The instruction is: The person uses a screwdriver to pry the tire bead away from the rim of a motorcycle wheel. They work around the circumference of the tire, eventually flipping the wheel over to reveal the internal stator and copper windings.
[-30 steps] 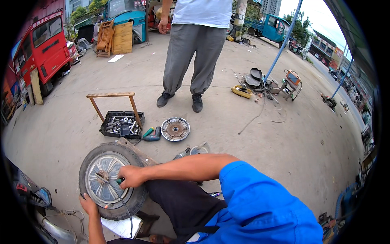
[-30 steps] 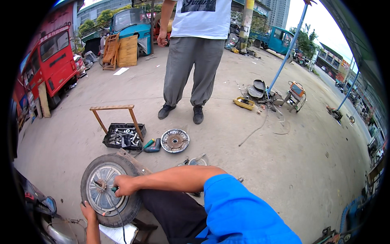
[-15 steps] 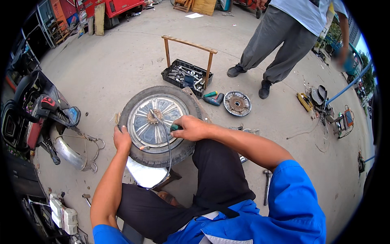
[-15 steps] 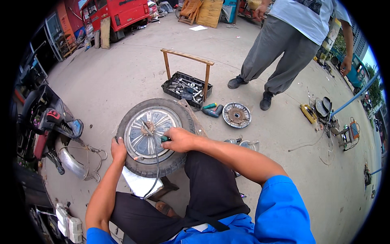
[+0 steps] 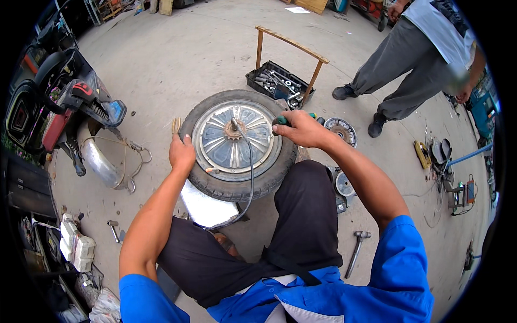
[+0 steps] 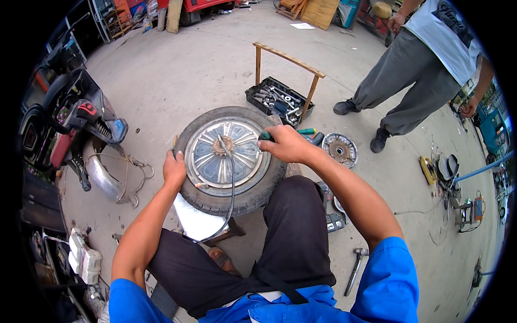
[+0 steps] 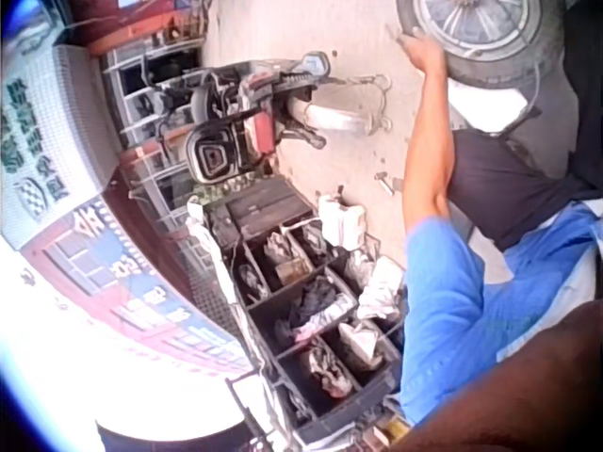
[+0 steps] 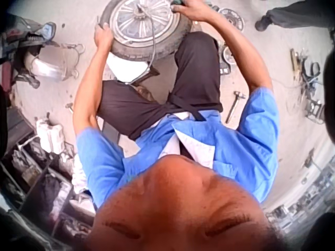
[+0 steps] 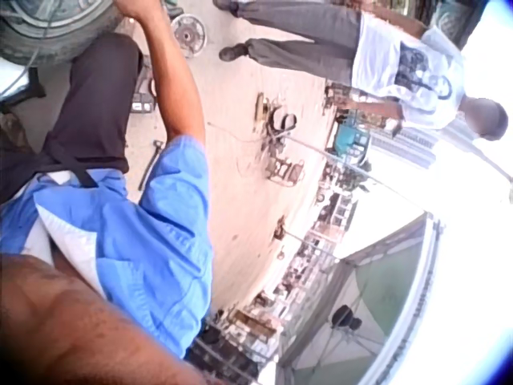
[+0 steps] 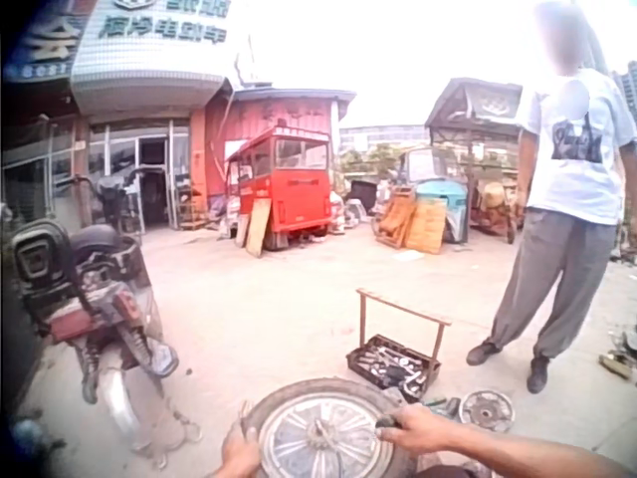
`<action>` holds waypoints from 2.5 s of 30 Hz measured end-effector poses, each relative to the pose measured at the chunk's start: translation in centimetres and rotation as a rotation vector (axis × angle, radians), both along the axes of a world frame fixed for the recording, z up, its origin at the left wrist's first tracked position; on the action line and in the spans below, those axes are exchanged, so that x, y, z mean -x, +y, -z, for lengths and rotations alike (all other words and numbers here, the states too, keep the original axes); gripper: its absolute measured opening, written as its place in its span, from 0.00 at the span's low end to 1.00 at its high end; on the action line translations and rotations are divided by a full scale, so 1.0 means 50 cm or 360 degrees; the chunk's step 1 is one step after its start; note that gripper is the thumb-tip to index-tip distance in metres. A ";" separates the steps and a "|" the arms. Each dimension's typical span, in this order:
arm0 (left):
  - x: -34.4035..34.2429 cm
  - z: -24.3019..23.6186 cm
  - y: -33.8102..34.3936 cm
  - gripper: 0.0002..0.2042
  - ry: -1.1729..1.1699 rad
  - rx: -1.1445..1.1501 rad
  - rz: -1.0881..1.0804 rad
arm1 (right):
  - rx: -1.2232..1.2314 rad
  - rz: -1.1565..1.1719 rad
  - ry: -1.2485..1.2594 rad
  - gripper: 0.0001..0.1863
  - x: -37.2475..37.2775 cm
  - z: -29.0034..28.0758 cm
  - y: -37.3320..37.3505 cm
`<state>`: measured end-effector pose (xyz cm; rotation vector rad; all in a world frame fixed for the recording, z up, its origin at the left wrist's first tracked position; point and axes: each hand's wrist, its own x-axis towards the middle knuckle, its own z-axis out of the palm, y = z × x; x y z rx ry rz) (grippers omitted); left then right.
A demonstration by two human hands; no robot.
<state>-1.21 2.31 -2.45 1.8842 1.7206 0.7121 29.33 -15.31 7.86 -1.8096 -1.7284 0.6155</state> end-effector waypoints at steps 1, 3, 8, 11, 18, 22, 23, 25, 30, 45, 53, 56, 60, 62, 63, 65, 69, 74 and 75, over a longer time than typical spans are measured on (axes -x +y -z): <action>-0.001 -0.002 -0.002 0.23 -0.0004 -0.0001 -0.0004 | 0.0037 0.0017 0.0023 0.18 -0.006 0.006 0.004; -0.003 -0.006 -0.006 0.24 -0.0008 -0.0006 -0.0009 | 0.0110 0.0052 0.0072 0.18 -0.011 0.014 0.009; 0.002 -0.001 0.000 0.25 -0.0019 -0.0015 0.0011 | 0.0135 0.0064 0.0055 0.19 -0.010 0.028 0.021; 0.000 -0.004 -0.005 0.26 -0.0021 -0.0039 0.0018 | 0.0133 0.0052 0.0033 0.19 -0.014 0.037 0.024; 0.004 0.001 0.002 0.26 -0.0011 -0.0009 0.0021 | 0.0114 -0.0104 -0.0064 0.20 -0.015 0.027 0.033; 0.002 -0.002 0.000 0.27 -0.0012 0.0005 0.0019 | 0.0186 -0.0078 -0.0214 0.20 -0.007 0.010 0.039; 0.001 -0.003 0.000 0.27 -0.0008 0.0011 0.0020 | 0.0179 -0.0058 -0.0216 0.20 -0.001 0.016 0.036; 0.002 -0.001 0.000 0.26 -0.0009 0.0004 0.0012 | 0.0194 0.0001 -0.0216 0.20 0.005 0.014 0.036; 0.002 -0.003 0.000 0.27 -0.0046 -0.0001 0.0021 | 0.0053 0.0028 -0.0322 0.20 0.024 0.024 0.030; -0.005 -0.018 -0.010 0.27 -0.0029 0.0040 -0.0025 | 0.0109 0.0645 0.0472 0.17 0.052 0.089 0.030; -0.006 -0.020 -0.016 0.27 -0.0039 0.0048 -0.0031 | 0.0117 0.0434 0.0294 0.19 0.038 0.080 0.028; -0.004 -0.018 -0.011 0.27 -0.0050 0.0021 -0.0012 | 0.0094 0.0207 -0.0009 0.20 0.011 0.064 0.043; -0.003 -0.015 -0.008 0.27 -0.0032 0.0056 0.0002 | -0.0050 0.0205 -0.0212 0.21 0.011 0.032 0.048; 0.002 -0.009 -0.005 0.27 -0.0046 0.0052 0.0001 | -0.0112 0.0313 -0.0293 0.21 0.025 -0.013 0.056; -0.001 -0.010 -0.004 0.27 -0.0054 0.0050 0.0016 | -0.0224 0.0321 -0.0342 0.21 0.013 -0.017 0.066; 0.002 -0.012 -0.008 0.27 -0.0055 0.0057 0.0016 | -0.0044 0.0206 -0.0358 0.20 -0.003 -0.030 0.086; -0.001 -0.011 -0.007 0.28 -0.0050 0.0027 0.0046 | 0.0058 0.0154 -0.0390 0.20 -0.026 -0.012 0.116; 0.003 -0.008 -0.002 0.28 -0.0055 0.0030 0.0035 | 0.0177 0.0172 -0.0430 0.21 -0.021 -0.007 0.146; 0.001 -0.011 -0.004 0.28 -0.0068 0.0029 0.0041 | 0.0185 0.0167 -0.0432 0.21 -0.021 -0.006 0.148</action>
